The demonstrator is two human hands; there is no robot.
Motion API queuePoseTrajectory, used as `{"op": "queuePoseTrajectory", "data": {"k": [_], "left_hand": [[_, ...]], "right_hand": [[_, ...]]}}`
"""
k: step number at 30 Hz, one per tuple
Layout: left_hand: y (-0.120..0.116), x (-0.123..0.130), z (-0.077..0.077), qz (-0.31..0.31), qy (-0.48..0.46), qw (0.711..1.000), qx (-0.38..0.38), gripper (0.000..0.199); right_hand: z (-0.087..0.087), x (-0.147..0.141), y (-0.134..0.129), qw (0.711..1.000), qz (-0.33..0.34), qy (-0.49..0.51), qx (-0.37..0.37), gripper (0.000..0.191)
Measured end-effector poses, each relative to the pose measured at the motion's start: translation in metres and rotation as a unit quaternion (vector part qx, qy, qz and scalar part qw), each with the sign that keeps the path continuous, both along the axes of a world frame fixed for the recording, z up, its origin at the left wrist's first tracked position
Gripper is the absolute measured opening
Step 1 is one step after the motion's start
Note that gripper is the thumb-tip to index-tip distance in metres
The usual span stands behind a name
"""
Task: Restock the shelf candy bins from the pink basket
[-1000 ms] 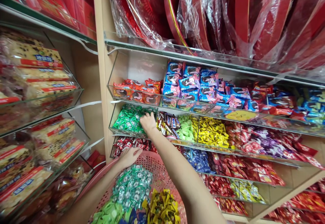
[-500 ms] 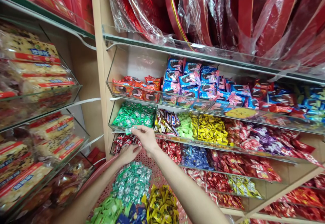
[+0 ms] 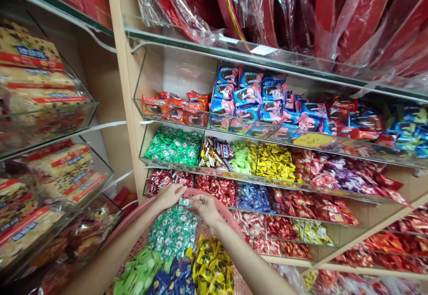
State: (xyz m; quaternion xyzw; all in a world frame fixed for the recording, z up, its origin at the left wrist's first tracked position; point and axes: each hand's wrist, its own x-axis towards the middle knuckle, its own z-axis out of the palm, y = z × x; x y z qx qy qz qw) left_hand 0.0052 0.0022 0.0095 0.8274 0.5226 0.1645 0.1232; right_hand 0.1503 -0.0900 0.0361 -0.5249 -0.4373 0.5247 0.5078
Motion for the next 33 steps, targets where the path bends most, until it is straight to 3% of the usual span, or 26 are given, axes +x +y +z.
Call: {"op": "queuePoseTrajectory", "data": {"k": [4,7,12,17,23,29,33], "left_hand": [[-0.002,0.001,0.000,-0.007,0.001,1.000,0.006,0.053],[-0.002,0.003,0.000,-0.009,0.004,1.000,0.010,0.052],[-0.003,0.006,0.000,-0.009,0.012,1.000,0.017,0.054],[-0.006,0.005,0.005,-0.007,0.012,1.000,0.009,0.054],[-0.007,0.004,0.009,0.003,0.011,1.000,-0.003,0.051],[-0.006,0.008,0.009,-0.016,0.018,1.000,0.016,0.053],[-0.007,0.009,0.010,-0.014,0.016,1.000,0.012,0.053]], "right_hand": [[-0.036,0.011,-0.001,0.997,-0.016,-0.071,-0.041,0.024],[-0.047,0.012,0.004,0.994,-0.026,-0.081,-0.074,0.019],[-0.048,-0.001,0.013,0.992,-0.020,-0.074,-0.098,0.012],[-0.056,-0.014,0.015,0.992,-0.012,-0.103,-0.076,0.005],[-0.062,-0.011,0.014,0.994,-0.029,-0.094,-0.037,0.007],[-0.063,-0.008,0.014,0.990,-0.018,-0.119,-0.068,0.006],[-0.065,-0.010,0.015,0.988,-0.021,-0.141,-0.051,0.007]]}}
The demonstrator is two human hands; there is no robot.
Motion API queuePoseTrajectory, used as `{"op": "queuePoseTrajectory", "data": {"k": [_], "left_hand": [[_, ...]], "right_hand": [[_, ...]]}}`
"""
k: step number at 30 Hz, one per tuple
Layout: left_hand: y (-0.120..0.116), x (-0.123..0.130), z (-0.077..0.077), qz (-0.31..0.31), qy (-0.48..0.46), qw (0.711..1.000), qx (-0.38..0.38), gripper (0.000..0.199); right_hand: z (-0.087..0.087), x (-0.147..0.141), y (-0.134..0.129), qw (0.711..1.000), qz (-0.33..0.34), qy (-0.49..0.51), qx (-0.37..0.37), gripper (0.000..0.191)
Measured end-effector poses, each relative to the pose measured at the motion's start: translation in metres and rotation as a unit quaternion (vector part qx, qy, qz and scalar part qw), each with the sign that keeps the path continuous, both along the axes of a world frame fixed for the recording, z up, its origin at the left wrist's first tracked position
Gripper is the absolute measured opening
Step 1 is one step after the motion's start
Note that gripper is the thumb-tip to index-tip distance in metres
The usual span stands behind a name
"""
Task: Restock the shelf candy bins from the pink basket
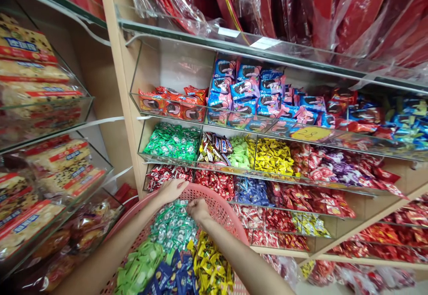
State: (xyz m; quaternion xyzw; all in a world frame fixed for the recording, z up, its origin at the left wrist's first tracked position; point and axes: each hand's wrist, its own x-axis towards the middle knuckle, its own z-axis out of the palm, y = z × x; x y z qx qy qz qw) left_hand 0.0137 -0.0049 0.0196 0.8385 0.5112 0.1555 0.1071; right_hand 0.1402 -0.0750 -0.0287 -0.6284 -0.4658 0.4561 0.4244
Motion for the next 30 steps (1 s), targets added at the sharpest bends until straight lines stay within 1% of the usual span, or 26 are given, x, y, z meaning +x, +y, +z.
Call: {"op": "queuePoseTrajectory", "data": {"k": [3,11,14,17,20,24,30], "left_hand": [[-0.001,0.000,0.001,0.008,0.004,1.000,-0.004,0.052],[-0.001,-0.001,0.002,0.003,0.002,1.000,0.001,0.052],[-0.001,-0.001,0.000,0.007,0.001,1.000,-0.003,0.052],[-0.001,-0.002,-0.002,0.012,0.001,1.000,-0.005,0.052],[0.000,-0.003,-0.003,0.013,0.001,1.000,-0.006,0.052],[0.000,-0.002,-0.004,0.014,-0.003,1.000,-0.013,0.052],[-0.001,0.001,-0.003,0.015,0.008,1.000,-0.023,0.051]], "right_hand": [[-0.003,-0.002,0.002,1.000,-0.005,-0.009,0.017,0.008],[-0.018,-0.004,0.012,0.993,-0.034,-0.106,0.042,0.018],[-0.019,0.000,0.011,0.987,-0.044,-0.150,0.044,0.022],[-0.014,0.003,0.008,0.982,-0.050,-0.170,0.059,0.026],[-0.008,0.006,0.005,0.981,-0.048,-0.172,0.081,0.031],[0.000,0.009,0.000,0.983,-0.046,-0.140,0.107,0.036],[0.001,0.014,-0.003,0.987,-0.071,-0.086,0.112,0.040]]}}
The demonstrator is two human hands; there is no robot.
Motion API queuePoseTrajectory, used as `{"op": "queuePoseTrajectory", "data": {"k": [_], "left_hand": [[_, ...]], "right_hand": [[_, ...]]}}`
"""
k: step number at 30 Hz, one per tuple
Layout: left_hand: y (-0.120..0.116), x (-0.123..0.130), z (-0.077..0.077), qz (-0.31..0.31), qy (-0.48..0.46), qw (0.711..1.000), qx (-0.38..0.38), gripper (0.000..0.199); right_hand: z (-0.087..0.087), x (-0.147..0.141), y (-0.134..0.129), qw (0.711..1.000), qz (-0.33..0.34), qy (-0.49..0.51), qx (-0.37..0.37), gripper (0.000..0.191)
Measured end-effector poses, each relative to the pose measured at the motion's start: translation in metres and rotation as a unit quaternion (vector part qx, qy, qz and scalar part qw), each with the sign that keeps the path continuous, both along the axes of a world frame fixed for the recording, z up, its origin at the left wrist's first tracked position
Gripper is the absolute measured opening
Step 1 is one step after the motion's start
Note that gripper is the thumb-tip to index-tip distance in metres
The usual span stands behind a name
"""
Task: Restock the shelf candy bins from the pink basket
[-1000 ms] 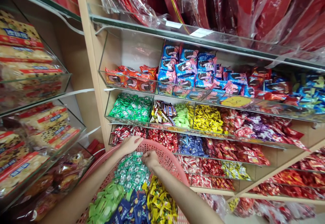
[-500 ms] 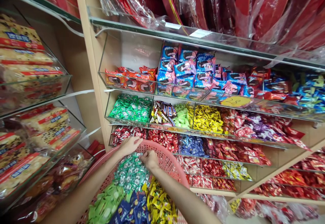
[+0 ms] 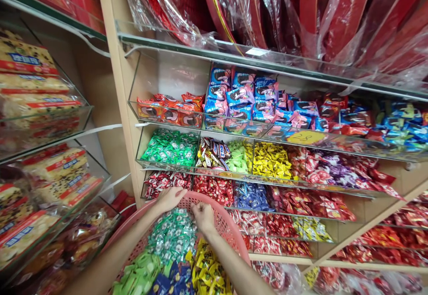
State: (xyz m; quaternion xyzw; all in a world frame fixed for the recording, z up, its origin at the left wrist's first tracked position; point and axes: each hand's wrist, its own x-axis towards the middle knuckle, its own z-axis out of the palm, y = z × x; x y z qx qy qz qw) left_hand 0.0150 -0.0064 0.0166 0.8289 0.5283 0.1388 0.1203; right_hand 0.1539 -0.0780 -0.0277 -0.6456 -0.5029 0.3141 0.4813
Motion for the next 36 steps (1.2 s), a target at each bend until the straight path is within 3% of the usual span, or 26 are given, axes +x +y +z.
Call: {"op": "queuePoseTrajectory", "data": {"k": [7,10,12,16,19,22,24,26,30,36], "left_hand": [[0.003,0.005,-0.003,-0.018,0.006,1.000,0.005,0.051],[0.006,0.005,-0.004,-0.024,0.004,1.000,0.003,0.050],[0.008,0.005,-0.004,-0.032,-0.002,0.999,0.004,0.049],[0.012,0.004,-0.004,-0.039,-0.006,0.999,0.006,0.044],[0.012,0.002,-0.003,-0.026,-0.001,1.000,0.003,0.048],[0.011,-0.002,-0.002,-0.018,-0.012,1.000,0.005,0.052],[0.010,-0.006,-0.002,-0.015,-0.020,1.000,0.007,0.052],[0.011,-0.009,-0.002,-0.008,-0.022,1.000,0.008,0.053],[0.012,-0.013,-0.003,0.001,-0.026,1.000,0.014,0.053],[0.011,-0.013,-0.006,-0.007,-0.028,0.999,0.022,0.053]], "right_hand": [[-0.006,0.007,-0.001,0.999,-0.002,-0.048,0.009,0.041],[0.012,0.004,-0.005,0.992,0.006,-0.116,0.039,0.041],[0.039,-0.001,-0.006,0.980,0.026,-0.178,0.085,0.040],[0.116,-0.014,0.003,0.921,0.089,-0.327,0.191,0.032],[0.168,-0.025,0.025,0.846,0.133,-0.470,0.214,0.022],[0.197,-0.032,0.053,0.750,0.109,-0.625,0.185,0.021],[0.203,-0.034,0.070,0.698,0.093,-0.693,0.156,0.027],[0.202,-0.034,0.083,0.672,0.086,-0.726,0.116,0.034],[0.192,-0.032,0.096,0.670,0.082,-0.737,0.032,0.046],[0.185,-0.031,0.097,0.675,0.068,-0.733,0.044,0.049]]}}
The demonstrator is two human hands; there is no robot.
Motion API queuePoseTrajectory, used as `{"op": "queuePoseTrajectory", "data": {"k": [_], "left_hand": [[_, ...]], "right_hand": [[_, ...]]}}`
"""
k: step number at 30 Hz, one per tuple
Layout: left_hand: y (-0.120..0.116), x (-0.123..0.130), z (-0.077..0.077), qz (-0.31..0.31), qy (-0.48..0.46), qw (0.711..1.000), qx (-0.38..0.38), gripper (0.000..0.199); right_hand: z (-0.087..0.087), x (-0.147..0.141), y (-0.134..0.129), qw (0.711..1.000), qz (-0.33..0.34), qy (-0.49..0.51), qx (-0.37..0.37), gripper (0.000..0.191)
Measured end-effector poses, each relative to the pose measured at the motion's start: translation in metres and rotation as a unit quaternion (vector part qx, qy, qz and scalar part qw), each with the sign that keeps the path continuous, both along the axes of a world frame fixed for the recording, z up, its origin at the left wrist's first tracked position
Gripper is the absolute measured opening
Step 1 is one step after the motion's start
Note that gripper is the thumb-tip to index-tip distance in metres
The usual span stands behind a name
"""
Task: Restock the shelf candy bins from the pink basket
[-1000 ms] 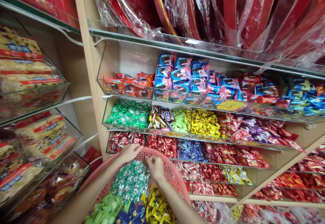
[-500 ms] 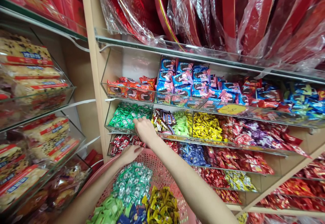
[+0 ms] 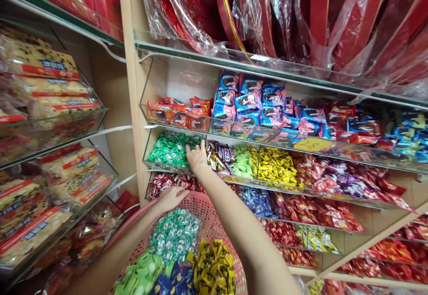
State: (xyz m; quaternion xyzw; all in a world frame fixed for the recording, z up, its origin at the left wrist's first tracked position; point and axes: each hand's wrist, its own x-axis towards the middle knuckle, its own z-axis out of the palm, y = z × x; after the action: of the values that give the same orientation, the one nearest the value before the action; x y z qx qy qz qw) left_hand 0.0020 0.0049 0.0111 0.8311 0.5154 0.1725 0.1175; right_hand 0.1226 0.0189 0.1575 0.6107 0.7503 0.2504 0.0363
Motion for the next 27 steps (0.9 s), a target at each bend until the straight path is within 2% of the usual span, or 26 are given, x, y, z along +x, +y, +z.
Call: {"op": "queuePoseTrajectory", "data": {"k": [5,13,17,19,21,22,24,27], "left_hand": [[-0.003,0.003,0.002,-0.006,0.000,1.000,-0.008,0.053],[-0.008,0.002,0.003,-0.008,-0.002,1.000,0.000,0.052],[-0.008,0.002,0.002,-0.005,0.003,1.000,0.002,0.052],[-0.007,0.002,0.002,-0.005,0.007,1.000,0.000,0.052],[-0.006,0.001,0.002,-0.009,0.014,1.000,-0.008,0.051],[-0.006,0.000,0.001,-0.008,0.017,1.000,-0.012,0.050],[-0.005,-0.001,0.000,-0.001,0.021,1.000,-0.023,0.047],[-0.004,-0.001,-0.001,-0.010,0.024,0.999,-0.035,0.039]], "right_hand": [[-0.002,0.001,-0.001,1.000,0.012,0.011,0.020,0.046],[-0.010,0.000,-0.004,0.989,0.072,0.064,0.113,0.030],[-0.005,-0.008,-0.022,0.972,0.109,0.142,0.150,0.029],[-0.005,-0.013,-0.039,0.949,0.154,0.230,0.153,0.029],[-0.014,-0.016,-0.058,0.900,0.192,0.370,0.126,0.028],[-0.022,-0.017,-0.067,0.862,0.201,0.455,0.099,0.027],[-0.043,-0.017,-0.084,0.752,0.192,0.630,0.020,0.028],[-0.077,-0.012,-0.100,0.559,0.135,0.810,-0.113,0.037]]}}
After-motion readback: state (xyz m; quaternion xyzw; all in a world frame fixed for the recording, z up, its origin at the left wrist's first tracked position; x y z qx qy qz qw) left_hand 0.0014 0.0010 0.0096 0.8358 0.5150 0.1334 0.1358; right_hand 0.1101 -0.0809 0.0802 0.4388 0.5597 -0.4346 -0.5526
